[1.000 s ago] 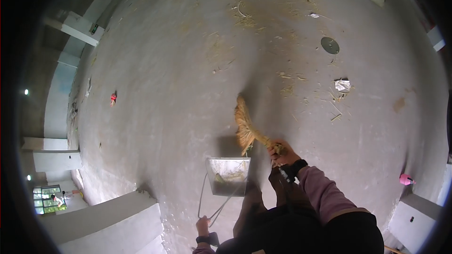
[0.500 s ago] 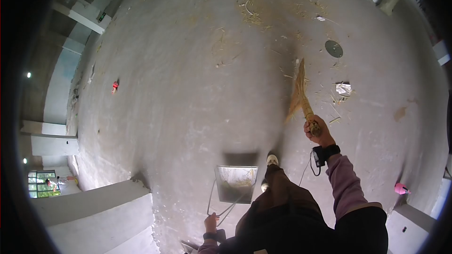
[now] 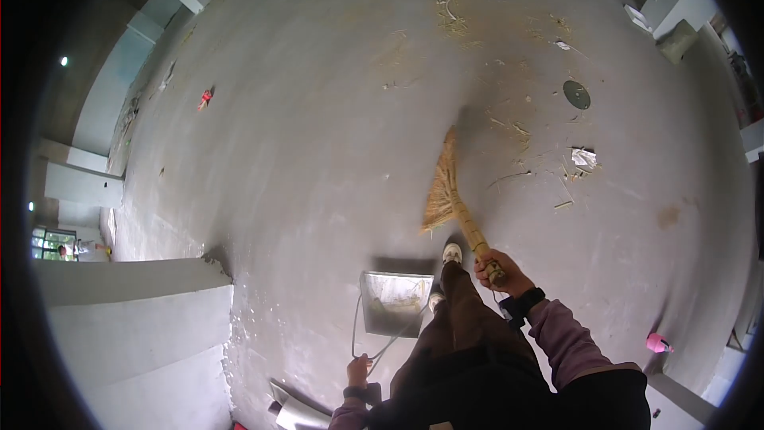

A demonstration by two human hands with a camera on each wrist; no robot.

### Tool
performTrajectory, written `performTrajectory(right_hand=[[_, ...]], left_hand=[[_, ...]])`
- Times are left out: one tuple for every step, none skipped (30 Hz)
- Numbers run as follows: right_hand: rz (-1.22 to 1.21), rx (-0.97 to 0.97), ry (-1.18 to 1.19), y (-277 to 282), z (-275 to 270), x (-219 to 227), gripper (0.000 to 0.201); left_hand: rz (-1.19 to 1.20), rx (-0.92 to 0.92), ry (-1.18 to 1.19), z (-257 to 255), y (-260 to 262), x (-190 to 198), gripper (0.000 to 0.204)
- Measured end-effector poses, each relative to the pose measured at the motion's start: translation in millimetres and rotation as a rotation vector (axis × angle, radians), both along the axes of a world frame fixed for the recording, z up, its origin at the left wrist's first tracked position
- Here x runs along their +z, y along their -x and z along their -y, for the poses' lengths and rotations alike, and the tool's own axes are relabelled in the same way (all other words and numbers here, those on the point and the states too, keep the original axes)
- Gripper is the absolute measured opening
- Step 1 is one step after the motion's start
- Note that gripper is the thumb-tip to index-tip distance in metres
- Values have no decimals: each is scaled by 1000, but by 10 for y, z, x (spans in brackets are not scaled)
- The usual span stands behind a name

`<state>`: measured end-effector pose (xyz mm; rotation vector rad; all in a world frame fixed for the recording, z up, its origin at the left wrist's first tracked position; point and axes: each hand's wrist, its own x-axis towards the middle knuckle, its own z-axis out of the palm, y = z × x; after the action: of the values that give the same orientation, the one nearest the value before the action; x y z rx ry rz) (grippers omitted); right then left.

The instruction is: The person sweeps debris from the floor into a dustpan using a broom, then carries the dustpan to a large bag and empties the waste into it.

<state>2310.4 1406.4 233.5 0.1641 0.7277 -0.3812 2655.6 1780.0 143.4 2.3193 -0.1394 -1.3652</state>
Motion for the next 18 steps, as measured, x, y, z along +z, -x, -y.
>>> performTrajectory(right_hand=[[12, 58, 4, -114, -109, -46, 15], [11, 75, 19, -227, -210, -90, 14], [10, 91, 34, -357, -296, -103, 14], [11, 108, 48, -480, -375, -125, 13], [69, 129, 6, -594, -426, -187, 13], [128, 150, -34, -716, -453, -275, 13], [188, 171, -71, -858, -449, -262, 13], [187, 138, -134, -992, -446, -238, 14], [184, 105, -197, -1129, -422, -110, 14], [176, 70, -261, -1201, -387, -32, 15], [236, 68, -317, -1229, -336, -109, 16], [294, 66, -375, -1244, -272, -269, 16], [351, 64, -435, -1214, -218, -365, 17], [337, 65, -378, -1105, -166, -451, 18], [325, 61, -320, -936, -96, -505, 19], [313, 56, -262, -732, -28, -519, 19], [324, 34, -299, -484, 60, -523, 19], [392, 10, -299, -212, 137, -570, 20]], left_hand=[[-6, 21, -9, -78, 42, 18, 40], [-2, 28, -18, -141, 81, 41, 40], [3, 35, -28, -197, 117, 64, 40], [8, 41, -38, -279, 147, 65, 40], [18, 45, -43, -353, 189, 66, 39], [29, 47, -45, -441, 219, 41, 38], [42, 49, -45, -506, 242, 36, 37], [41, 63, -44, -571, 269, 45, 37], [38, 76, -42, -618, 315, 75, 38], [32, 89, -42, -675, 372, 75, 38], [35, 111, -37, -724, 396, 83, 37], [39, 117, -30, -730, 435, 119, 37], [43, 125, -25, -747, 487, 167, 36], [50, 132, -19, -748, 524, 214, 36], [55, 120, -19, -848, 524, 69, 34], [60, 145, -20, -799, 567, 106, 33], [63, 170, -23, -761, 629, 168, 32], [66, 197, -26, -696, 689, 224, 31]])
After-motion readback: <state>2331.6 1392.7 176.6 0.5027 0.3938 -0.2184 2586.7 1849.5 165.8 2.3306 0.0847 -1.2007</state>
